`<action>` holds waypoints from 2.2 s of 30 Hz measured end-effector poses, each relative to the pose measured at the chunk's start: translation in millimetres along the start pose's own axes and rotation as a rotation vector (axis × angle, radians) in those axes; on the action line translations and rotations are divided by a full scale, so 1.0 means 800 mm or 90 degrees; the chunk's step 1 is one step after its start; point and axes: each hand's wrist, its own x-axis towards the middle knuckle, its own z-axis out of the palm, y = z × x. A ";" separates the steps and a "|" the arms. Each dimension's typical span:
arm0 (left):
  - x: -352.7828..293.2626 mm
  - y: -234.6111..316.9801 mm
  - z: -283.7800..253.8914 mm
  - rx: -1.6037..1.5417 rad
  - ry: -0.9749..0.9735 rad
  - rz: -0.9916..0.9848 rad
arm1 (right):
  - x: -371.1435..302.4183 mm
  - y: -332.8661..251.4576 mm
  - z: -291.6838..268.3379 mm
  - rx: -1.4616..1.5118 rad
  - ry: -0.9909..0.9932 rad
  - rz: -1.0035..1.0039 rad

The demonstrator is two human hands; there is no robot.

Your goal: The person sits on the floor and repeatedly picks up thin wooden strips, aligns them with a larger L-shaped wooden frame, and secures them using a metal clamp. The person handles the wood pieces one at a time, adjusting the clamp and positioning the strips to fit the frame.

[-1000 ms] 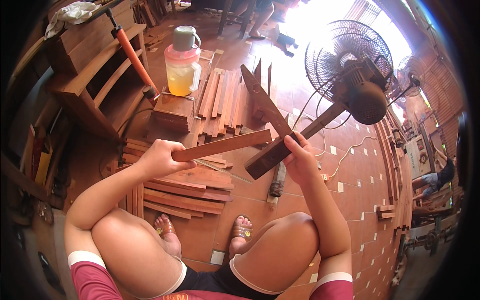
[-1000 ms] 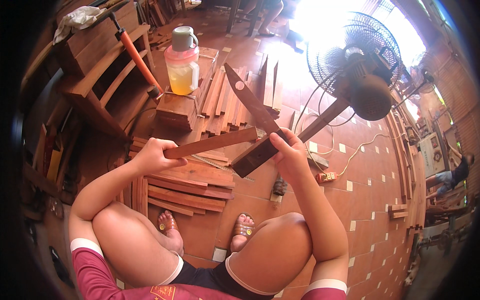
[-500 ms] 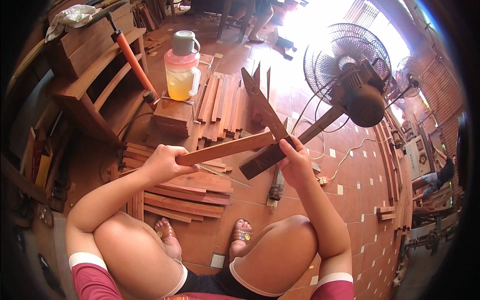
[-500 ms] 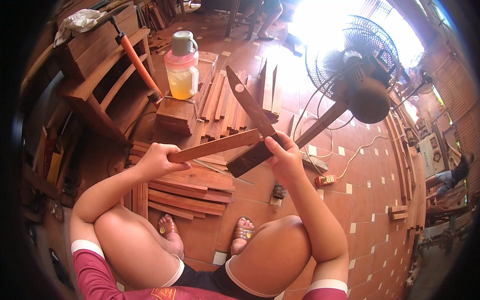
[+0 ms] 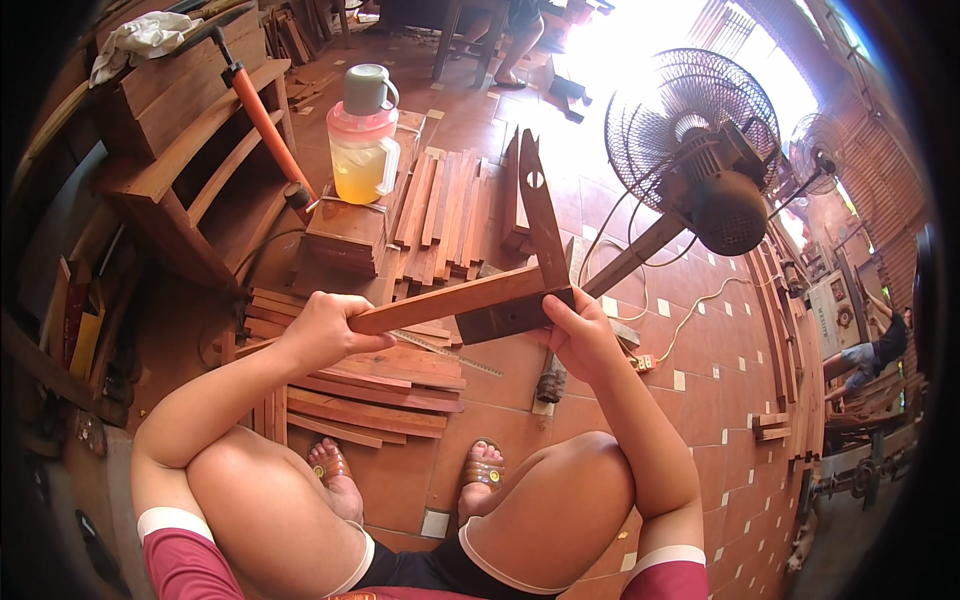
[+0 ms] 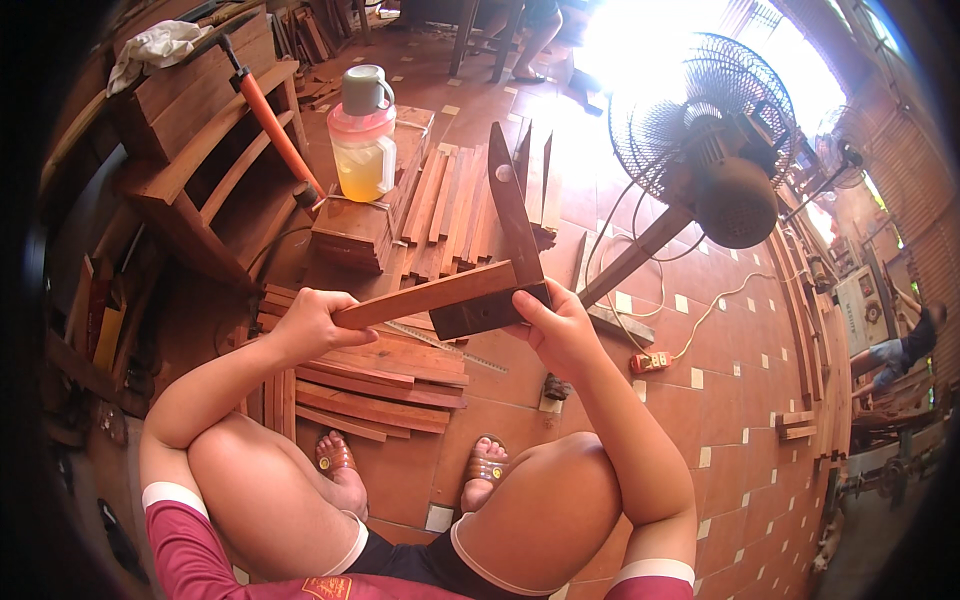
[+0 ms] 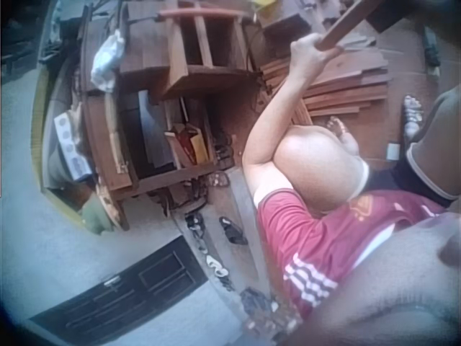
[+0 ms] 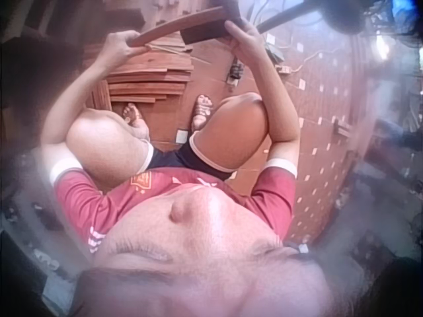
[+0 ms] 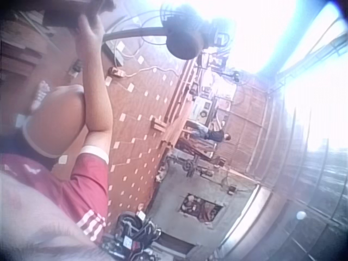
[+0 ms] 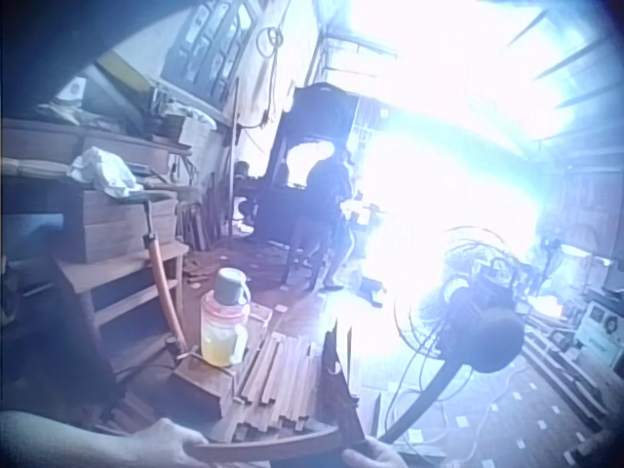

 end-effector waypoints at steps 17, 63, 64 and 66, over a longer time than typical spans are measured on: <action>-0.001 0.000 -0.002 0.198 0.190 0.199 | 0.002 0.001 0.009 0.031 0.052 -0.058; -0.022 -0.243 -0.075 0.092 0.184 -0.271 | -0.020 -0.022 -0.033 -0.103 0.162 -0.155; -0.040 -0.269 -0.065 0.091 0.214 -0.282 | -0.020 -0.022 -0.032 -0.113 0.171 -0.153; -0.091 -0.343 -0.035 0.058 0.228 -0.332 | -0.017 -0.020 -0.030 -0.134 0.184 -0.149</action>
